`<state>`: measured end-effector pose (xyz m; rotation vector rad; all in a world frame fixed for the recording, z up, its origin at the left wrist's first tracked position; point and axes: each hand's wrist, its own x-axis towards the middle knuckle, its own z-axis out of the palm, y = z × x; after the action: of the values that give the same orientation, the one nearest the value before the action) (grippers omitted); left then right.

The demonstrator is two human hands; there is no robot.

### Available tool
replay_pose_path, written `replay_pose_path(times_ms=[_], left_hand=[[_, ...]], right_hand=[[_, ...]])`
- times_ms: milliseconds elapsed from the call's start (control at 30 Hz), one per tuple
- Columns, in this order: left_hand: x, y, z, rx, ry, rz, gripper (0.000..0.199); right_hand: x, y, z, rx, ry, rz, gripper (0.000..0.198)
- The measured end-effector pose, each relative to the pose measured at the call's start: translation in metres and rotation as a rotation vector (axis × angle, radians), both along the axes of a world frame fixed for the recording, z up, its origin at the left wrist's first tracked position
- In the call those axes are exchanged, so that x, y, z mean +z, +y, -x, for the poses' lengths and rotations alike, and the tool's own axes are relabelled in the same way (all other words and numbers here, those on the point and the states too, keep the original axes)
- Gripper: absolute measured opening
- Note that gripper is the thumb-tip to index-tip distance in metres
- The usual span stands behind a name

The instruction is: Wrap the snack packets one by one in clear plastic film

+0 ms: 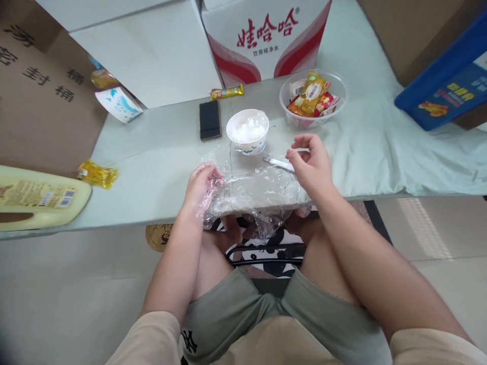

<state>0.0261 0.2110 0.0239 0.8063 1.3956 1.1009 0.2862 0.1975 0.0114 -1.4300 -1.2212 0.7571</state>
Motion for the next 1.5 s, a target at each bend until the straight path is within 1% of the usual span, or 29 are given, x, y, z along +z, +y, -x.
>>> replay_pose_path(times_ms=[67,133,200,267,300,367,433,467,500,533,567,600,667,700,733,800,833,900,1000,1033,1100,1133,1167,1200,1300,1367,1400,1467,1500], left_hand=[[-0.001,0.000,0.000,-0.031,0.015,0.010,0.012],[-0.002,0.001,0.000,-0.035,0.036,0.008,0.013],[-0.004,0.002,0.002,-0.001,0.064,-0.013,0.015],[-0.008,0.004,0.008,0.081,0.101,-0.044,0.013],[-0.009,0.006,0.013,0.141,0.128,-0.078,0.012],[-0.013,0.009,0.027,0.281,0.223,-0.207,0.024],[-0.017,0.010,0.041,0.376,0.379,-0.425,0.037],[-0.018,0.010,0.046,0.373,0.474,-0.544,0.038],[-0.019,0.009,0.051,0.320,0.570,-0.647,0.035],[-0.020,0.007,0.053,0.219,0.664,-0.725,0.030],[-0.020,0.006,0.053,0.080,0.749,-0.768,0.024],[-0.021,0.004,0.052,-0.076,0.820,-0.778,0.021],[-0.022,0.003,0.047,-0.363,0.918,-0.726,0.026],[-0.023,0.003,0.044,-0.467,0.946,-0.679,0.032],[-0.024,0.003,0.042,-0.540,0.964,-0.627,0.038],[-0.024,0.004,0.041,-0.613,0.970,-0.533,0.041],[-0.024,0.004,0.042,-0.616,0.967,-0.496,0.038],[-0.021,0.003,0.045,-0.583,0.958,-0.450,0.028],[-0.014,0.001,0.050,-0.575,0.936,-0.399,0.028],[-0.011,0.000,0.051,-0.597,0.919,-0.378,0.028],[-0.005,-0.003,0.052,-0.638,0.846,-0.345,0.018],[-0.002,-0.004,0.052,-0.643,0.781,-0.336,0.012],[0.001,-0.006,0.053,-0.638,0.694,-0.333,0.012],[0.004,-0.008,0.053,-0.619,0.582,-0.335,0.016],[0.012,-0.013,0.055,-0.486,0.185,-0.348,0.034],[0.015,-0.013,0.055,-0.334,-0.013,-0.319,0.041],[0.016,-0.012,0.055,-0.250,-0.067,-0.289,0.043],[0.015,-0.008,0.054,-0.104,-0.093,-0.208,0.043],[0.014,-0.006,0.053,-0.051,-0.081,-0.168,0.042]], right_hand=[[0.006,-0.010,0.006,0.083,-0.204,-0.050,0.015],[0.010,-0.018,0.013,0.267,-0.363,-0.084,0.012],[0.008,-0.023,0.021,0.473,-0.506,-0.107,0.017],[0.002,-0.026,0.029,0.580,-0.659,-0.115,0.026],[-0.002,-0.027,0.033,0.588,-0.732,-0.109,0.032],[-0.007,-0.028,0.040,0.558,-0.833,-0.078,0.043],[-0.009,-0.029,0.044,0.531,-0.868,-0.052,0.046],[-0.008,-0.029,0.045,0.519,-0.868,-0.043,0.046],[-0.007,-0.029,0.046,0.504,-0.863,-0.032,0.046],[-0.006,-0.029,0.046,0.485,-0.857,-0.016,0.045],[-0.004,-0.028,0.046,0.458,-0.853,0.001,0.045],[-0.004,-0.028,0.045,0.423,-0.854,0.020,0.045],[-0.004,-0.027,0.043,0.342,-0.870,0.050,0.048],[-0.006,-0.026,0.042,0.309,-0.878,0.061,0.049],[-0.008,-0.025,0.040,0.288,-0.885,0.071,0.047],[-0.012,-0.023,0.037,0.280,-0.887,0.082,0.033],[-0.013,-0.022,0.035,0.283,-0.884,0.075,0.025],[-0.012,-0.021,0.030,0.288,-0.860,0.029,0.019],[-0.001,-0.021,0.023,0.317,-0.733,-0.056,0.012],[0.004,-0.022,0.021,0.339,-0.673,-0.052,0.009],[0.015,-0.023,0.016,0.358,-0.546,0.011,0.007],[0.019,-0.024,0.014,0.347,-0.483,0.052,0.007],[0.023,-0.024,0.012,0.326,-0.419,0.086,0.008],[0.025,-0.024,0.010,0.300,-0.353,0.111,0.009],[0.025,-0.023,0.004,0.261,-0.158,0.151,0.014],[0.022,-0.023,-0.002,0.299,-0.050,0.193,0.021],[0.019,-0.022,-0.004,0.338,-0.014,0.219,0.030],[0.015,-0.023,-0.008,0.434,0.010,0.266,0.049],[0.014,-0.023,-0.009,0.474,0.001,0.284,0.053]])
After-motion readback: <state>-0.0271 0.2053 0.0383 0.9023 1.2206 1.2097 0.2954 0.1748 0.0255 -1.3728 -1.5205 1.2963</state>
